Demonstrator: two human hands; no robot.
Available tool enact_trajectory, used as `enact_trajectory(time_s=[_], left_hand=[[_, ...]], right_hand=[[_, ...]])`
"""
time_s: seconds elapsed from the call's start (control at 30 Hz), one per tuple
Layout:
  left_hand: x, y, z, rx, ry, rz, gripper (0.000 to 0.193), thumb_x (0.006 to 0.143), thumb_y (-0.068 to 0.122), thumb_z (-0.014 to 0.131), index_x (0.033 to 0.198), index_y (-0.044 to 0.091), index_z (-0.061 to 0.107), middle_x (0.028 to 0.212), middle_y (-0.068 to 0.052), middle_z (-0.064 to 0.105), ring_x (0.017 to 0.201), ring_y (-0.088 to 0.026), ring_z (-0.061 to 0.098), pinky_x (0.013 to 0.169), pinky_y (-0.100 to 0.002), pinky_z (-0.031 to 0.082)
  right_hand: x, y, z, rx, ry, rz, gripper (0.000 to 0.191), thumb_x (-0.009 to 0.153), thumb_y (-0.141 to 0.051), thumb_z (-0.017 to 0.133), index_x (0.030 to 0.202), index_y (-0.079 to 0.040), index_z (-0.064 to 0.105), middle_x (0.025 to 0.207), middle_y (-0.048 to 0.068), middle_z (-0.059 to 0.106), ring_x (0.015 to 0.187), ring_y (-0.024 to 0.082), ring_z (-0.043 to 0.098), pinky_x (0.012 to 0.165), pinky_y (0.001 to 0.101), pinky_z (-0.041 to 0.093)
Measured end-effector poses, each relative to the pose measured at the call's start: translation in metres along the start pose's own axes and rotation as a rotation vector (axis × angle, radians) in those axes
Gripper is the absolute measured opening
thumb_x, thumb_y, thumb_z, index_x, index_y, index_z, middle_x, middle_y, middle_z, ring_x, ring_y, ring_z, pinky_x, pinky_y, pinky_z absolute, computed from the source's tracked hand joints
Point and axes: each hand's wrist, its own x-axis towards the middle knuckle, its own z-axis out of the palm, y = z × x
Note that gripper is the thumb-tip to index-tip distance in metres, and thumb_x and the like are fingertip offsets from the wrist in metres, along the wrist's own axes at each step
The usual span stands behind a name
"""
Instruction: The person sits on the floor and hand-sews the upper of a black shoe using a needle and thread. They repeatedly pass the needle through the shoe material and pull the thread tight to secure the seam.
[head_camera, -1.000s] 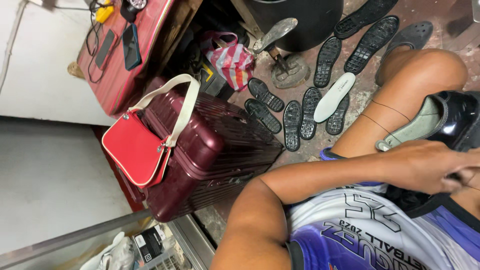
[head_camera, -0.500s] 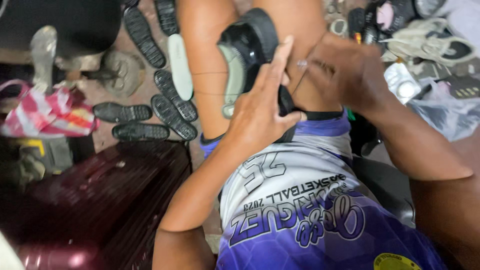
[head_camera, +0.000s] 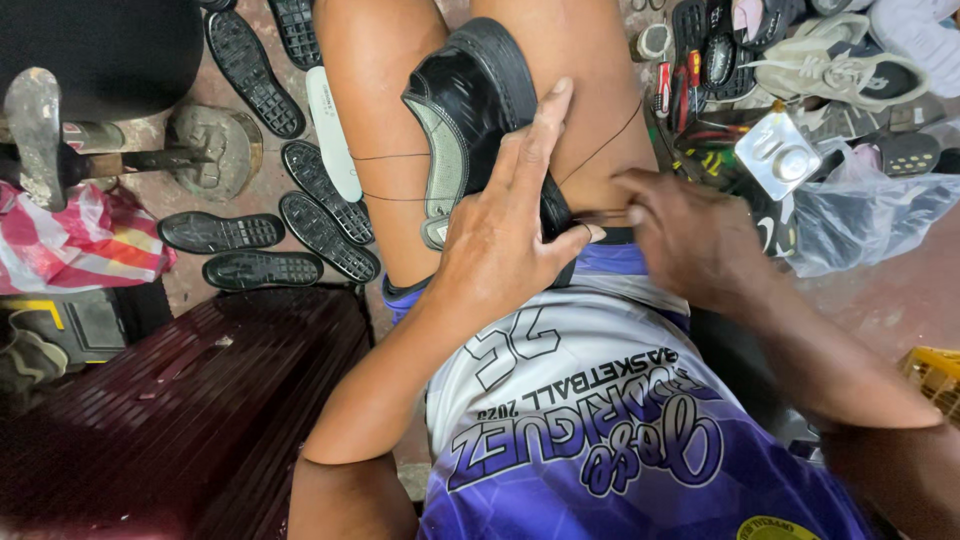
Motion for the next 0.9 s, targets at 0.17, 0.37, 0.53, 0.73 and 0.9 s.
enact_trajectory(time_s=[0.17, 0.37, 0.53, 0.73, 0.9], left_hand=[[-0.004, 0.009, -0.009, -0.150, 0.068, 0.044, 0.085, 0.083, 0.008, 0.080, 0.155, 0.016, 0.035, 0.155, -0.013, 0.046, 0.082, -0.026, 0.070, 0.076, -0.031, 0.061], [-0.015, -0.017, -0.047, 0.011, 0.370, 0.029, 0.017, 0.102, 0.001, 0.062, 0.118, 0.008, 0.065, 0.112, -0.010, 0.070, 0.095, -0.029, 0.073, 0.084, -0.033, 0.057], [-0.010, -0.054, -0.047, 0.257, 0.002, -0.042, 0.007, 0.083, 0.007, 0.070, 0.090, 0.005, 0.067, 0.084, -0.014, 0.070, 0.079, -0.037, 0.067, 0.068, -0.048, 0.051], [-0.011, -0.068, -0.032, -0.006, 0.187, -0.235, 0.045, 0.086, 0.016, 0.082, 0.063, 0.005, 0.045, 0.054, -0.008, 0.040, 0.049, -0.021, 0.036, 0.048, -0.036, 0.034], [-0.045, -0.119, -0.078, -0.262, 0.514, -0.306, 0.063, 0.096, 0.015, 0.083, 0.064, 0.016, 0.029, 0.065, 0.011, 0.031, 0.062, -0.003, 0.027, 0.053, -0.028, 0.022]], right_hand=[[0.013, -0.006, 0.019, 0.422, -0.021, 0.061, 0.032, 0.107, -0.008, 0.052, 0.138, -0.004, 0.053, 0.108, 0.011, 0.065, 0.093, 0.029, 0.066, 0.083, 0.0391, 0.055], [0.016, 0.007, 0.005, 1.178, 0.087, 0.142, 0.033, 0.104, -0.013, 0.052, 0.136, -0.003, 0.052, 0.107, 0.005, 0.057, 0.084, 0.010, 0.053, 0.073, 0.0252, 0.046], [0.019, -0.023, 0.012, 0.849, -0.081, 0.167, 0.062, 0.087, -0.013, 0.079, 0.139, -0.002, 0.047, 0.082, -0.003, 0.042, 0.069, 0.005, 0.037, 0.062, 0.0206, 0.031], [0.042, -0.046, 0.033, 0.551, 0.034, 0.284, 0.069, 0.076, -0.017, 0.094, 0.128, 0.000, 0.052, 0.073, -0.006, 0.041, 0.063, 0.004, 0.037, 0.057, 0.0213, 0.034], [0.041, -0.042, 0.038, 0.638, 0.009, 0.296, 0.065, 0.077, -0.014, 0.094, 0.126, -0.001, 0.054, 0.070, -0.006, 0.039, 0.063, 0.005, 0.034, 0.057, 0.0225, 0.031]])
